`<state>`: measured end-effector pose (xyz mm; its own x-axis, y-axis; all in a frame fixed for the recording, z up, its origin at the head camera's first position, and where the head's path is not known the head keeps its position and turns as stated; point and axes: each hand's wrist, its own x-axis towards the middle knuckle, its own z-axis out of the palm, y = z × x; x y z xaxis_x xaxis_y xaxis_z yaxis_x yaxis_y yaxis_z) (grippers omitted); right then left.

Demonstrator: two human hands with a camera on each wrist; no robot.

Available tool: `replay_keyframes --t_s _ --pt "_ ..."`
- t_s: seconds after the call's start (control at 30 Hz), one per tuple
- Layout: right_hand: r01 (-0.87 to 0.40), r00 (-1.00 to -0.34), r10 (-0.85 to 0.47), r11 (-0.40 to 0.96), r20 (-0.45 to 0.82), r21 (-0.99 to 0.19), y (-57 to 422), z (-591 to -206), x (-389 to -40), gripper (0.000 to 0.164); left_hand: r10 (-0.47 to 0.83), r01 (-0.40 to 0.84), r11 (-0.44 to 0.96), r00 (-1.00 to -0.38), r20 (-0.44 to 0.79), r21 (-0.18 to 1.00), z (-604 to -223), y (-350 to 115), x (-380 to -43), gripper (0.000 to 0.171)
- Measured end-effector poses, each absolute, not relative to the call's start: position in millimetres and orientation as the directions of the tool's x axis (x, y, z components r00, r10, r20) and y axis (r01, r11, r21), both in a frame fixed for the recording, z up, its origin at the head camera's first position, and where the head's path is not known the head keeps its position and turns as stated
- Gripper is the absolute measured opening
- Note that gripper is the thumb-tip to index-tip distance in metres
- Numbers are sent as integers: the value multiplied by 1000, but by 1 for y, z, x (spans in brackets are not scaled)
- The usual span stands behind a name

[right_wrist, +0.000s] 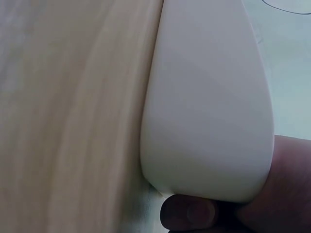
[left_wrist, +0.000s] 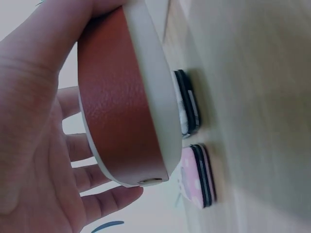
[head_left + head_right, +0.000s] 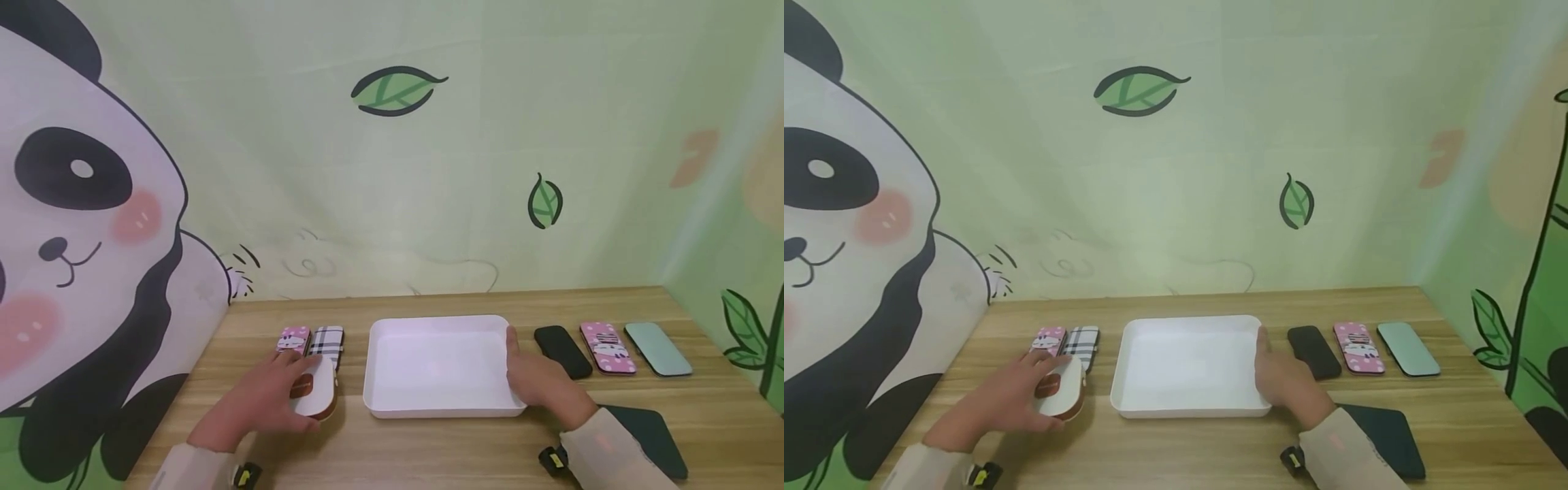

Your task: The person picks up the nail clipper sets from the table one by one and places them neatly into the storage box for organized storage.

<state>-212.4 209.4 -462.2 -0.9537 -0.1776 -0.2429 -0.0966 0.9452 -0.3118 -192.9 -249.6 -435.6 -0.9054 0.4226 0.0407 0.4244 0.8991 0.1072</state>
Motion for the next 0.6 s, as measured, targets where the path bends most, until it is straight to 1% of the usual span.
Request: replay_keyframes --t_s 0.13,0.27,0.5,0.6 --pt "-95 -952 -182 940 -246 -328 207 -460 -211 72 405 408 906 -913 43 117 -432 -247 -196 106" --pt "-104 -954 -182 946 -239 -307 206 -460 -210 72 401 403 908 -915 37 119 -428 -241 -199 106" --pt "-102 -954 -174 953 -243 -285 208 -463 -213 74 475 485 870 -873 112 89 -418 -224 -205 103" --pt "-121 -955 -189 952 -229 -282 207 -463 -213 75 492 505 859 -859 139 84 -412 -216 -208 102"
